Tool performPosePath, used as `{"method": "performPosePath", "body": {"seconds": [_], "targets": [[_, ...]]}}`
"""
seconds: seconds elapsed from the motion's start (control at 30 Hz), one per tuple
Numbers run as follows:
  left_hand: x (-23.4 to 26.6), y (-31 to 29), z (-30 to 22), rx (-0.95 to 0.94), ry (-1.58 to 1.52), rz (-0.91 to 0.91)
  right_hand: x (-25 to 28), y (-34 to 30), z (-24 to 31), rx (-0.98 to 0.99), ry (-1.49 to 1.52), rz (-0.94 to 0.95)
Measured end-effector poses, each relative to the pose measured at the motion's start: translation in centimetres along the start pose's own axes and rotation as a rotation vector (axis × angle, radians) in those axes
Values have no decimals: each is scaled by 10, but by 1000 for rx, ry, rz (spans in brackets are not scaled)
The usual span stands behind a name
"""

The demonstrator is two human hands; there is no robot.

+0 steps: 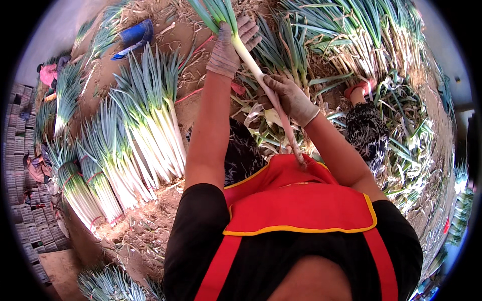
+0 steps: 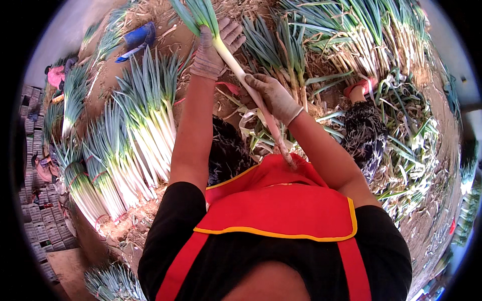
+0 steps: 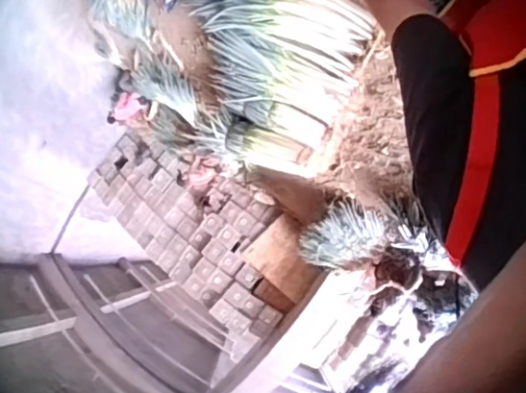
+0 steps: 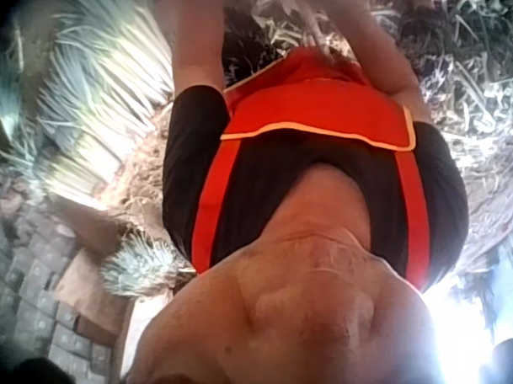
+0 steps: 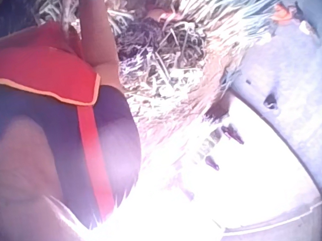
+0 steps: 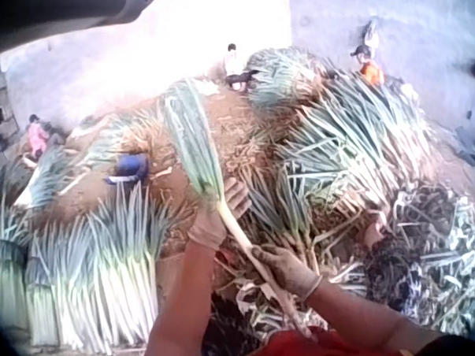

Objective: The person peels the outer layers from green onions and pulls off loose parts by hand while sitting on the floor.

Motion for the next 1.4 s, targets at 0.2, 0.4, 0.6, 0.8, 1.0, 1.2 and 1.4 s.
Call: {"method": "performPosePath", "body": {"seconds": [0.2, 0.4, 0.6, 0.8, 1.0, 1.2, 1.4], "targets": [[15, 1, 0, -33, -136, -130, 37, -15, -46, -298, 90, 46], [55, 5, -27, -24, -2, -399, 84, -86, -112, -651, 358, -11], [10, -4, 4, 67, -105, -17, 52, -35, -42, -233, 267, 111], [30, 5, 17, 54, -312, -304, 25, -25, -14, 293, -873, -32], [45, 7, 11, -35, -244, -381, 70, -96, -89, 207, -1428, -12], [58, 10, -23, -141, -107, -332, 137, -144, -126, -185, -1510, 138], [40, 8, 2, -170, -113, -412, 83, -57, -43, 409, -1137, -2]]}}
Point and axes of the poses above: each hand's wrist, its own y-axis towards the middle knuckle, its own x-axis out of the back of the hand, z = x × y, the point moved 2 cm from there along y, towards the middle knuckle, and after that the axes turned 5 degrees about x, right-handed, at the moved point
